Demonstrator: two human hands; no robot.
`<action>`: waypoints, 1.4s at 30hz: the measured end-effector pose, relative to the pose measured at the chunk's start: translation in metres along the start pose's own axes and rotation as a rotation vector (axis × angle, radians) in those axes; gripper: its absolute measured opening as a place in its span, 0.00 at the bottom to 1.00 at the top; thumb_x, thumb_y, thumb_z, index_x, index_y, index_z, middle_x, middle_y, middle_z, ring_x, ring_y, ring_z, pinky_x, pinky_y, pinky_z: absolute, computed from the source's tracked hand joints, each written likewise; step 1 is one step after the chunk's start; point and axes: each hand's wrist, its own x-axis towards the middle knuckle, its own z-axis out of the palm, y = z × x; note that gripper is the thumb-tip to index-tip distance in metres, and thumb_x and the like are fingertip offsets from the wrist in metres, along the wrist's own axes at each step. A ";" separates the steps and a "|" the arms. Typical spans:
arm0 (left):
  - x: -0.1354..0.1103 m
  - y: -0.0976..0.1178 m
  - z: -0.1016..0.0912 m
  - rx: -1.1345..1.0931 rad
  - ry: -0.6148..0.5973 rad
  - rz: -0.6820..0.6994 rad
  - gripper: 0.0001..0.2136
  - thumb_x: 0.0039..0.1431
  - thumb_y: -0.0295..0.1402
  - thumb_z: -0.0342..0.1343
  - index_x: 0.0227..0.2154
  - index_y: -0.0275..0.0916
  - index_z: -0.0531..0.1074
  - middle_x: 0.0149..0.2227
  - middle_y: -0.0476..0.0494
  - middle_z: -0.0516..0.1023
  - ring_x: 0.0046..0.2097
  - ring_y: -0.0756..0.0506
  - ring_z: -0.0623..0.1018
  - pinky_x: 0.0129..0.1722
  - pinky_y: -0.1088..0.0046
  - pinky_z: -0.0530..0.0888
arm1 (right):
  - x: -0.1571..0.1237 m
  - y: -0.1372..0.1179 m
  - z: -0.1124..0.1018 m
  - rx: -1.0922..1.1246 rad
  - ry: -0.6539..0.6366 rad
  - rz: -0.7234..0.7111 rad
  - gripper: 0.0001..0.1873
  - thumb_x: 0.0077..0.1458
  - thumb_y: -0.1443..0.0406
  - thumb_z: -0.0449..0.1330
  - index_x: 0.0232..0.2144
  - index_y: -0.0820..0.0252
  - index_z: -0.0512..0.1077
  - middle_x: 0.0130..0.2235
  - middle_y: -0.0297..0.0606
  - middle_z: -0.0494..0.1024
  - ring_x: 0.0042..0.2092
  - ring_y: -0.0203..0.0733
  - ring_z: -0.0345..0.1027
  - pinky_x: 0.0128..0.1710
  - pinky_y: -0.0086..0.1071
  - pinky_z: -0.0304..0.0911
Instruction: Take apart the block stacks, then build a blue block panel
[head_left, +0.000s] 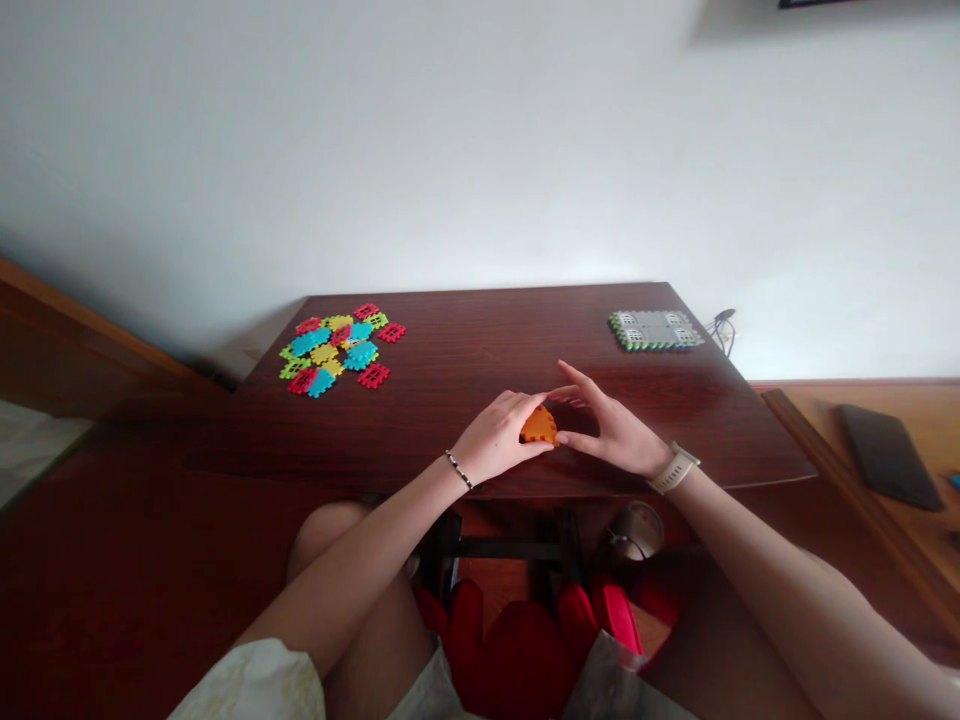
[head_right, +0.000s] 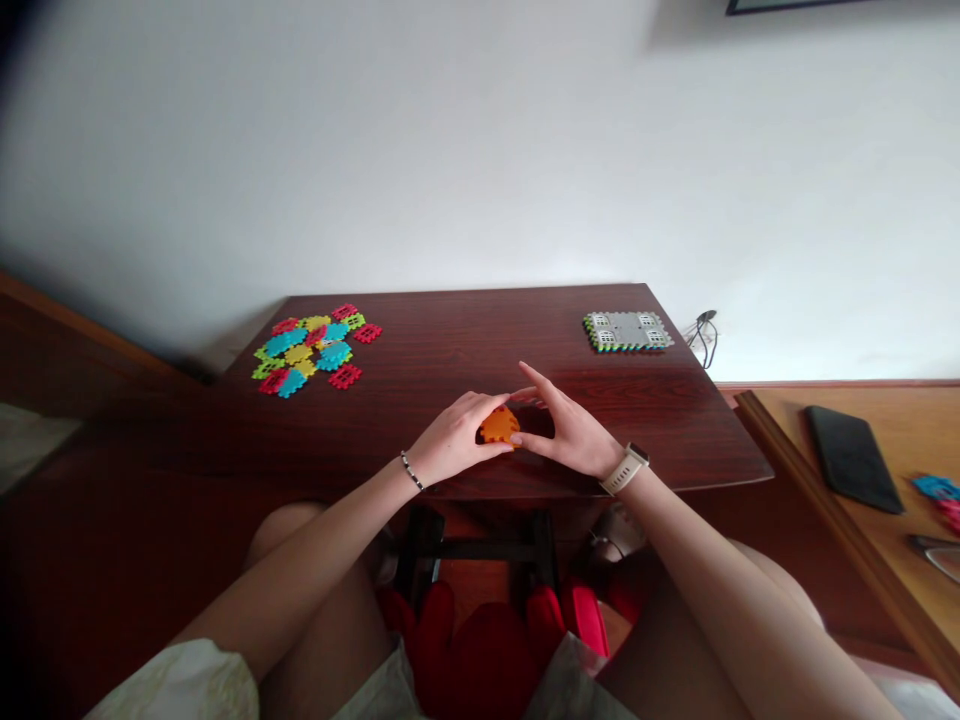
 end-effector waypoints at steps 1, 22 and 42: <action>0.000 0.000 -0.001 -0.006 -0.006 0.009 0.31 0.64 0.39 0.71 0.66 0.43 0.67 0.59 0.36 0.80 0.59 0.35 0.79 0.62 0.50 0.77 | -0.001 -0.001 -0.001 0.007 0.002 0.002 0.55 0.66 0.48 0.68 0.81 0.46 0.41 0.64 0.47 0.78 0.62 0.57 0.76 0.66 0.59 0.71; -0.016 -0.019 -0.017 0.092 -0.034 -0.086 0.33 0.64 0.36 0.70 0.69 0.41 0.67 0.61 0.35 0.79 0.60 0.35 0.79 0.65 0.54 0.76 | -0.001 -0.006 -0.007 0.076 0.190 0.107 0.39 0.75 0.46 0.53 0.79 0.49 0.49 0.57 0.45 0.84 0.57 0.55 0.80 0.59 0.51 0.75; -0.116 -0.175 -0.155 0.483 0.335 -0.928 0.29 0.63 0.45 0.66 0.62 0.34 0.74 0.59 0.29 0.82 0.59 0.29 0.80 0.61 0.56 0.76 | 0.022 -0.016 0.020 0.029 0.085 0.121 0.35 0.76 0.48 0.51 0.77 0.51 0.52 0.55 0.45 0.85 0.54 0.53 0.82 0.59 0.51 0.75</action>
